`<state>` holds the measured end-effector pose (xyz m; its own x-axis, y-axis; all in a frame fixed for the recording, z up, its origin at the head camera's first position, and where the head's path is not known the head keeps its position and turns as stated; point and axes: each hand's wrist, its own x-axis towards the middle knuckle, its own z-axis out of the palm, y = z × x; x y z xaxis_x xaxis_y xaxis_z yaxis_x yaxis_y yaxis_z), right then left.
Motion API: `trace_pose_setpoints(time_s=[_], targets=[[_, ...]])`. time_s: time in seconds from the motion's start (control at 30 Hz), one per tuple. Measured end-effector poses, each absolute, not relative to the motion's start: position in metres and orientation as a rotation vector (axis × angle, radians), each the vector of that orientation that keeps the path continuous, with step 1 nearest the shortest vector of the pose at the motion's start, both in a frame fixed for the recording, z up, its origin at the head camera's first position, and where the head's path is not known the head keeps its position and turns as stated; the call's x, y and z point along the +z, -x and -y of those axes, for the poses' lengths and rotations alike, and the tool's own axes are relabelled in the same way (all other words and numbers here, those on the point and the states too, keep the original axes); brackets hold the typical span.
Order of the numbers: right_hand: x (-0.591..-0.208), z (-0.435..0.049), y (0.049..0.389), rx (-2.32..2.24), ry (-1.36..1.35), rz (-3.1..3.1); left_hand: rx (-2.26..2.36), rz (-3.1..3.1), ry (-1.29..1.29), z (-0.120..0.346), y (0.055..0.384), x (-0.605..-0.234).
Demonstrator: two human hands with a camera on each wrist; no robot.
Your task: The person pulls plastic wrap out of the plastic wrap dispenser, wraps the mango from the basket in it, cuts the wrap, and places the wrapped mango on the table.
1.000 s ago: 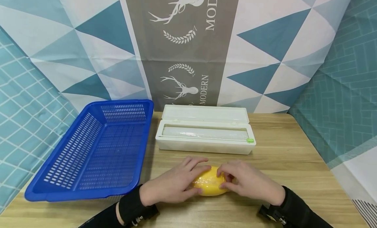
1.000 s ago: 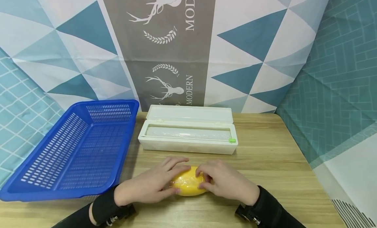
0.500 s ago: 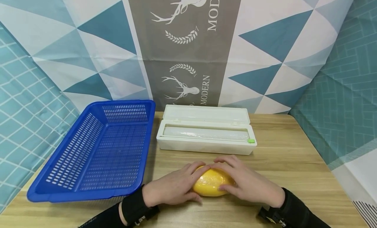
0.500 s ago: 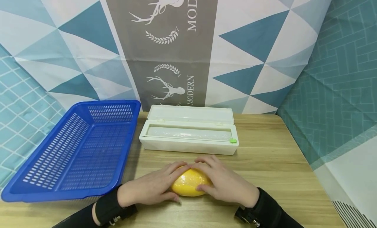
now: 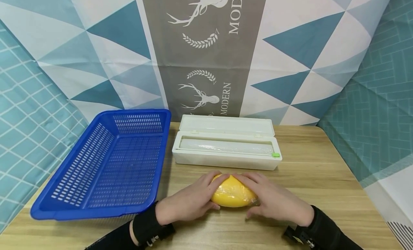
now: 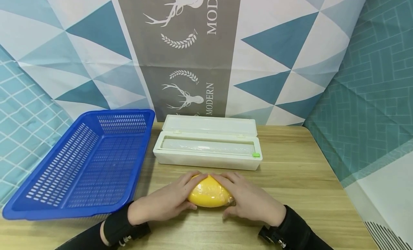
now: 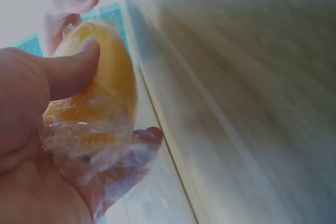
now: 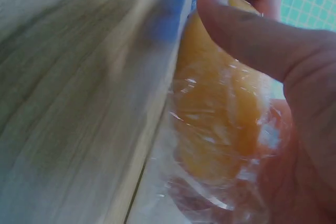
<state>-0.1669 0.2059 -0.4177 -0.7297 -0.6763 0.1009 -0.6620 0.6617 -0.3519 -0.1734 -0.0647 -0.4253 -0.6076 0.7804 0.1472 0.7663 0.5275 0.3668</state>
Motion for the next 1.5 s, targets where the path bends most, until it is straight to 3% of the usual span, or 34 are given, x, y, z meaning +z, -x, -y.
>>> trace_pose_setpoints(time_s=[0.33,0.77,1.5], targets=[[-0.413,-0.208,0.171,-0.809,1.094,-2.908,1.149,-2.456,-1.313,0.066,0.179,-0.412],[-0.406,-0.202,0.167,-1.149,1.012,-2.913,1.849,-1.976,-0.731,0.062,0.174,-0.398],[-0.409,-0.172,0.140,-1.298,0.933,-2.662,2.496,-1.620,-0.209,0.051,0.170,-0.406]])
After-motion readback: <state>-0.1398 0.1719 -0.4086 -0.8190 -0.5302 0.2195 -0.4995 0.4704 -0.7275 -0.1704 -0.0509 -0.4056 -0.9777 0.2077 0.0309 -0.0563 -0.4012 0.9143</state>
